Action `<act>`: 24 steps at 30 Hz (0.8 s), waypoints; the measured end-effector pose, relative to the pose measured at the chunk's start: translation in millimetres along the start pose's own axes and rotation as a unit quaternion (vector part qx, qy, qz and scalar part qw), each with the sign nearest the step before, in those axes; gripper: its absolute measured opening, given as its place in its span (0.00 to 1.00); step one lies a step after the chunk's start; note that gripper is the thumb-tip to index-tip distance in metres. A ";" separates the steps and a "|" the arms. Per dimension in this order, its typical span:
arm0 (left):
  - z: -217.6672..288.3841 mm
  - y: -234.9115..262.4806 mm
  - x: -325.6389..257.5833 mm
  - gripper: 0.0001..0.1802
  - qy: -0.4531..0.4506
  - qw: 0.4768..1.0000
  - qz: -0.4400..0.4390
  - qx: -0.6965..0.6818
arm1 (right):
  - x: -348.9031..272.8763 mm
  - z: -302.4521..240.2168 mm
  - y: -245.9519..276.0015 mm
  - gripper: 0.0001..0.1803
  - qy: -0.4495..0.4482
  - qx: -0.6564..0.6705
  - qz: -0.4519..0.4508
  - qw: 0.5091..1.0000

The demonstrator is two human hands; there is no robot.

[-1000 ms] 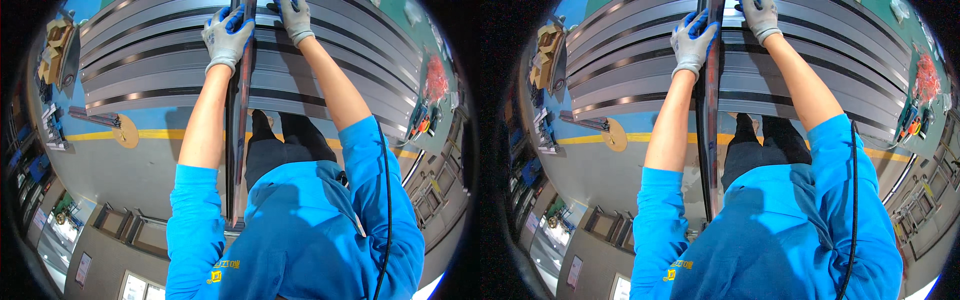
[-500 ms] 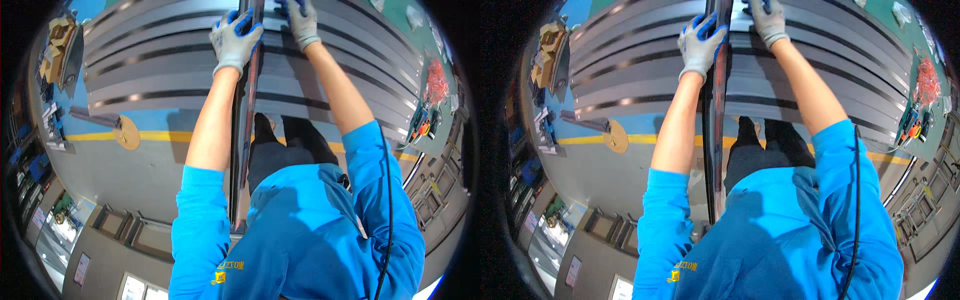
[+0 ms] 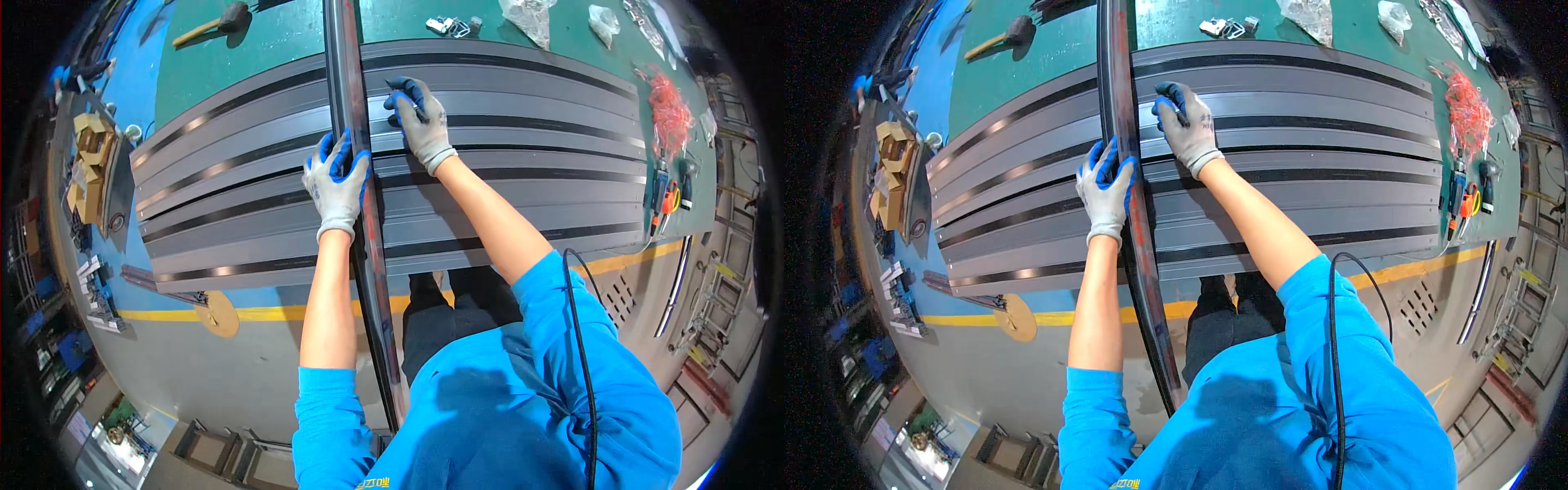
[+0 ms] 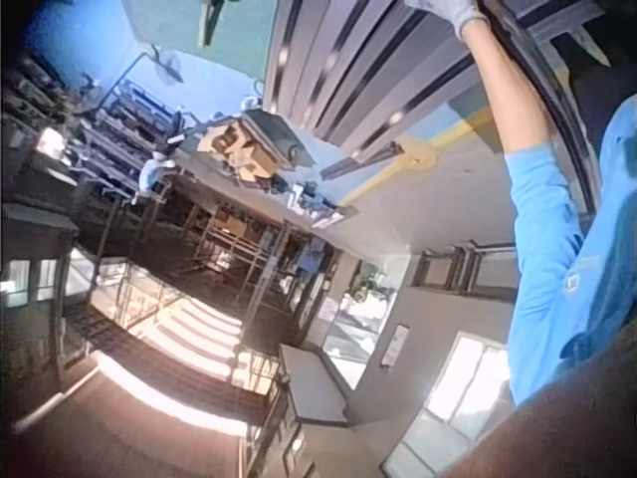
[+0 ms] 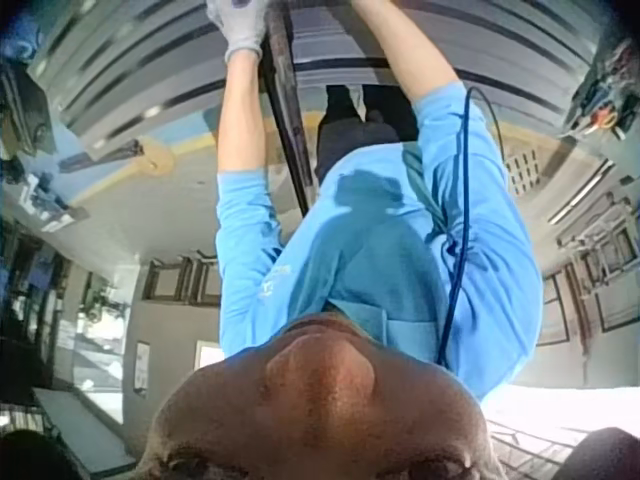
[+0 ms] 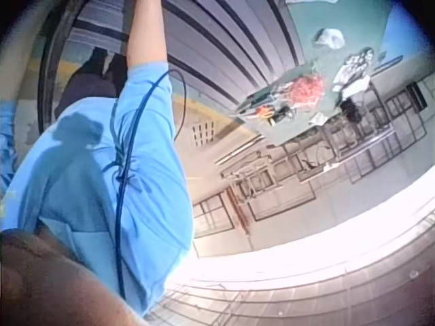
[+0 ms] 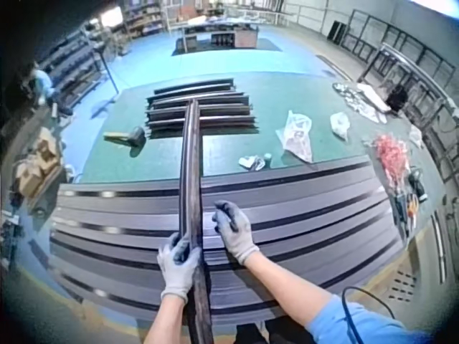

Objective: Measuring and marking long metal extrusions using a tape measure and a pencil in a fabrication shop.

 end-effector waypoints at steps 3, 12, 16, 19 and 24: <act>-2.8 -0.6 1.1 0.26 -0.001 1.000 -0.001 -0.005 | 2.4 -6.5 0.7 0.16 0.046 -0.062 -0.006 0.997; -10.7 -2.7 1.1 0.26 -0.004 1.000 0.011 -0.021 | 2.5 -26.8 -1.2 0.17 0.139 -0.215 -0.022 0.967; -11.1 -3.1 -0.4 0.27 -0.006 1.000 0.006 -0.030 | 1.4 -25.6 -0.6 0.17 0.123 -0.215 -0.034 0.968; -10.9 -2.4 0.5 0.27 -0.007 1.000 0.008 -0.024 | 1.3 -20.5 -1.6 0.18 0.096 -0.210 -0.056 0.971; -9.6 -2.7 1.5 0.27 -0.007 1.000 0.006 -0.024 | 4.9 -9.1 -8.9 0.20 0.065 -0.156 -0.026 0.985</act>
Point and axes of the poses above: each hand's wrist, its own x-axis towards the middle knuckle, its own y-axis out of the back of the hand, z = x × y, the point moved 7 cm from there along x, towards the middle knuckle, and after that the axes turned 10 degrees about y, right-handed, at the moved point
